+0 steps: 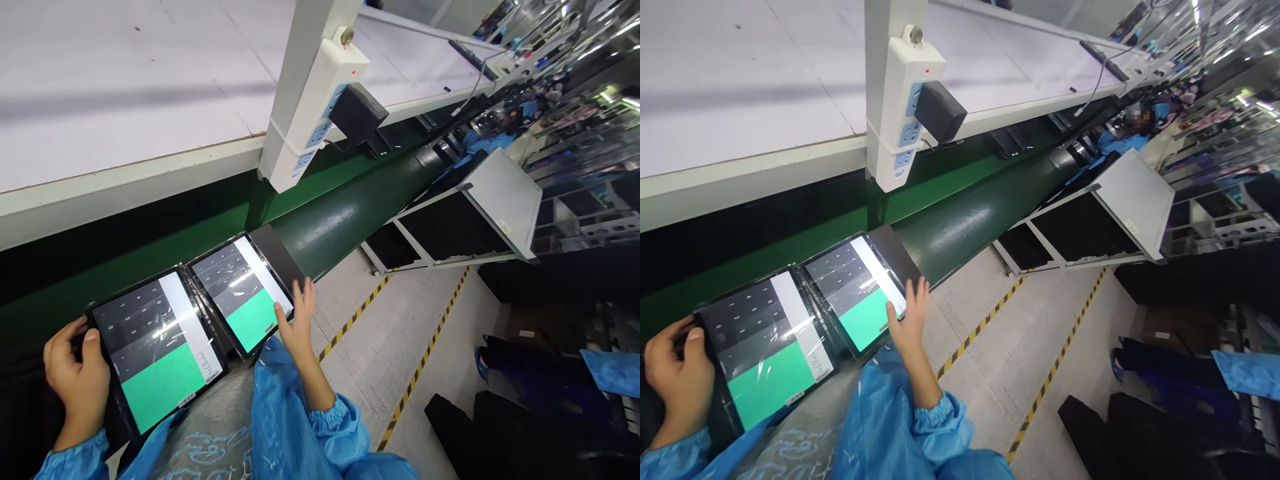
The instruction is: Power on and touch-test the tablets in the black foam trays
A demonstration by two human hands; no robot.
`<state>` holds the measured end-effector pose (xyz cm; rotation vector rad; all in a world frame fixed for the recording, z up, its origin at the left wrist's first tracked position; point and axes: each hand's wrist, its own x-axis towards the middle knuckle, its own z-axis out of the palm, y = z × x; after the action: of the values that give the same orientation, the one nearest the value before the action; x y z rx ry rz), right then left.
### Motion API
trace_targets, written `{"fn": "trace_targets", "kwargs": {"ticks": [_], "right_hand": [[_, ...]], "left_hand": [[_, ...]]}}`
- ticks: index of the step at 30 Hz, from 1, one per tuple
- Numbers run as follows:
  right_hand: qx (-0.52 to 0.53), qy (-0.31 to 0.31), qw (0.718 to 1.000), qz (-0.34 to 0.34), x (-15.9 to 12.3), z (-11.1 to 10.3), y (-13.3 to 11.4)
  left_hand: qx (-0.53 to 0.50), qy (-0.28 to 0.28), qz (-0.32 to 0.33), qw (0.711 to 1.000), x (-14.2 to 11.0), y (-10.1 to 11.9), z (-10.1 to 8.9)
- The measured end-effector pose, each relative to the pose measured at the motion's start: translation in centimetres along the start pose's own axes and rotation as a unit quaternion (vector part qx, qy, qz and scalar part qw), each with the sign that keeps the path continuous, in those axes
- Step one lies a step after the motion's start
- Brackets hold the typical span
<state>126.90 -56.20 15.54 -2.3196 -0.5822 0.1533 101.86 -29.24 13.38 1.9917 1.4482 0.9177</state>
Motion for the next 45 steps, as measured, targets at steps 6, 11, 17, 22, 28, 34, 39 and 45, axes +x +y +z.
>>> {"fn": "trace_targets", "kwargs": {"ticks": [6, 11, 17, 22, 28, 34, 39, 45], "right_hand": [[-0.123, -0.123, 0.965, -0.198, 6.7, 2.6, -3.9], [-0.166, -0.165, 0.945, -0.226, 9.1, 4.5, -5.5], [-0.178, -0.171, 0.937, -0.246, 11.8, 5.3, -7.1], [-0.114, -0.159, 0.951, -0.241, 11.5, 3.0, -6.9], [-0.046, -0.072, 0.976, -0.202, 1.4, -1.1, -3.3], [-0.046, -0.157, 0.968, -0.189, -5.3, -1.3, -1.5], [-0.059, -0.161, 0.966, -0.195, -4.8, -1.6, -1.2], [-0.045, -0.159, 0.969, -0.185, -5.8, -1.6, -1.0]], "left_hand": [[-0.004, 0.001, -0.005, 1.000, 0.0, -0.6, -0.1], [-0.010, -0.002, -0.019, 1.000, 0.1, -0.9, 0.1], [-0.012, -0.002, -0.015, 1.000, 0.2, -0.6, 0.2], [-0.013, 0.001, -0.016, 1.000, 0.2, -0.5, 0.2], [-0.005, 0.007, -0.001, 1.000, 0.2, -0.3, 0.0], [-0.006, 0.007, 0.004, 1.000, 0.1, 0.1, 0.0], [-0.002, 0.007, 0.001, 1.000, 0.0, 0.1, -0.2], [-0.001, 0.007, 0.007, 1.000, 0.0, 0.4, -0.2]]}}
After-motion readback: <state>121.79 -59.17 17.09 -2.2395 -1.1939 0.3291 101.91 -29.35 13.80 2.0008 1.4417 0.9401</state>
